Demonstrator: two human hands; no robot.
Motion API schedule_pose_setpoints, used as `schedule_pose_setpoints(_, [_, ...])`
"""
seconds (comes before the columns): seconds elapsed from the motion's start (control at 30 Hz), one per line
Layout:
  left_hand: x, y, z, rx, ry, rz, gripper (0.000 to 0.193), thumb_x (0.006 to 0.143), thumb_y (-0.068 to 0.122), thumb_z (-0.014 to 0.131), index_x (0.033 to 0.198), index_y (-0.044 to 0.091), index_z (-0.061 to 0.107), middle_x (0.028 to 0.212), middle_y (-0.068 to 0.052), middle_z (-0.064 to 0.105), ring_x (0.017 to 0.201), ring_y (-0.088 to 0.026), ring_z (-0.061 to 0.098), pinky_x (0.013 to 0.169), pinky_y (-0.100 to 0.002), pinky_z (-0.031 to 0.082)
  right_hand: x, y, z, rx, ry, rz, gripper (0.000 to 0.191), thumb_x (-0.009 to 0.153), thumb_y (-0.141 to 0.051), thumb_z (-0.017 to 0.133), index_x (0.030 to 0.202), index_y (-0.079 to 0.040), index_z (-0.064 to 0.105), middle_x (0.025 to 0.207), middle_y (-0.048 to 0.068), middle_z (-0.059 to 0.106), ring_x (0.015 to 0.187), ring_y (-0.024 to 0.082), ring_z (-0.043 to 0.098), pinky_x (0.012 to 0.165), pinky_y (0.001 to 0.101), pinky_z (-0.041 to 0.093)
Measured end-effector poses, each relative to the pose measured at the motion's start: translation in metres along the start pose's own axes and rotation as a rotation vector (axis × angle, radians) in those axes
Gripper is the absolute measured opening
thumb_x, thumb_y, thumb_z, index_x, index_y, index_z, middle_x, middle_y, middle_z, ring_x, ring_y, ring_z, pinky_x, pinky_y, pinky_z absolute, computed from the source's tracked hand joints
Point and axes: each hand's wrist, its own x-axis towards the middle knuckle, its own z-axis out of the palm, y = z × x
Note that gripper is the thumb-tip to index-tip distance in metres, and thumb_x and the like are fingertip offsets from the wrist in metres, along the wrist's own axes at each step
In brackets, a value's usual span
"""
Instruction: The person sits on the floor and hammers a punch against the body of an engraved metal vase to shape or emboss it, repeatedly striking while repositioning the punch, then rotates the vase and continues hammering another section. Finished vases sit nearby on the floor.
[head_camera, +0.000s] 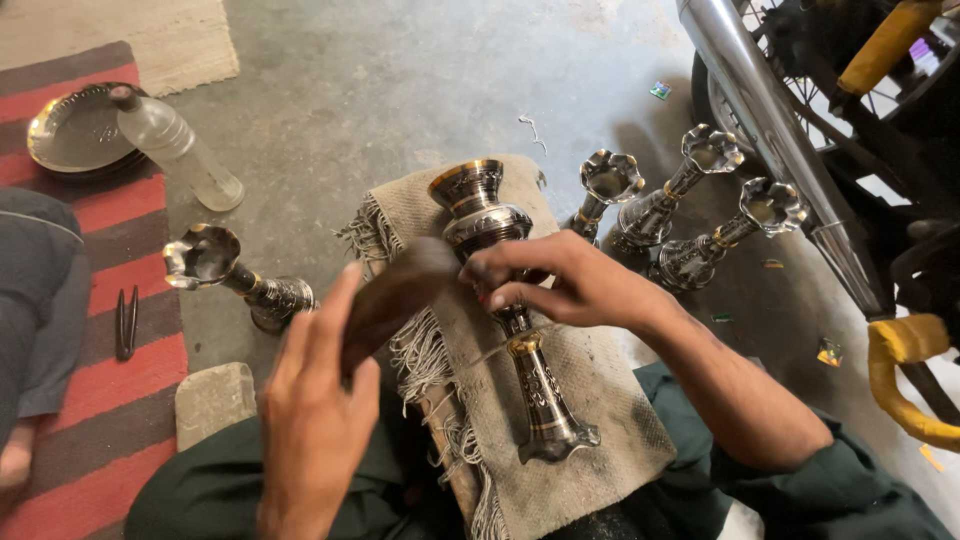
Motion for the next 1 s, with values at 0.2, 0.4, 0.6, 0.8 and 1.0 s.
schedule_pose_setpoints(0.2, [-0.053, 0.016, 0.058, -0.978, 0.063, -0.36, 0.075, 0.088, -0.009, 0.058, 0.156, 0.001, 0.028, 0.101, -0.01, 0.063, 0.094, -0.015, 0.062, 0.089, -0.03, 0.053, -0.012, 0.007, 0.001, 0.015, 0.123, 0.079, 0.039, 0.093, -0.011, 0.076, 0.13, -0.003, 0.065, 0.093, 0.005, 0.079, 0.088, 0.012, 0.077, 0.079, 0.0282, 0.061])
schedule_pose_setpoints(0.4, [-0.057, -0.004, 0.054, -0.823, -0.089, -0.469, 0.058, 0.087, -0.006, 0.062, 0.14, 0.002, 0.04, 0.098, -0.01, 0.065, 0.087, -0.015, 0.066, 0.08, -0.03, 0.056, -0.014, 0.01, 0.005, -0.006, 0.145, 0.073, 0.037, 0.093, -0.013, 0.078, 0.126, -0.003, 0.064, 0.095, 0.006, 0.08, 0.089, 0.013, 0.079, 0.078, 0.0287, 0.062])
schedule_pose_setpoints(0.6, [-0.004, 0.002, 0.009, -0.311, -0.111, -0.197, 0.077, 0.079, -0.005, 0.067, 0.151, 0.009, 0.042, 0.124, -0.02, 0.067, 0.112, -0.03, 0.068, 0.091, -0.038, 0.056, -0.015, 0.009, 0.005, -0.074, 0.141, 0.048, 0.038, 0.093, -0.015, 0.078, 0.127, -0.004, 0.065, 0.094, 0.007, 0.079, 0.089, 0.015, 0.08, 0.076, 0.029, 0.062])
schedule_pose_setpoints(0.8, [0.023, 0.016, -0.01, -0.301, -0.047, -0.041, 0.08, 0.079, -0.006, 0.065, 0.153, 0.009, 0.04, 0.145, -0.02, 0.059, 0.13, -0.038, 0.063, 0.1, -0.043, 0.055, -0.014, 0.01, 0.006, -0.087, 0.129, 0.029, 0.038, 0.093, -0.016, 0.078, 0.126, -0.004, 0.066, 0.094, 0.006, 0.079, 0.087, 0.016, 0.08, 0.073, 0.0302, 0.063])
schedule_pose_setpoints(1.0, [0.035, 0.02, -0.016, 0.125, -0.142, 0.07, 0.092, 0.073, -0.002, 0.076, 0.157, 0.019, 0.042, 0.108, -0.016, 0.062, 0.102, -0.039, 0.062, 0.089, -0.051, 0.049, -0.013, 0.015, 0.004, -0.129, 0.113, -0.01, 0.036, 0.093, -0.02, 0.077, 0.125, -0.005, 0.067, 0.096, 0.007, 0.079, 0.086, 0.016, 0.079, 0.074, 0.0308, 0.063])
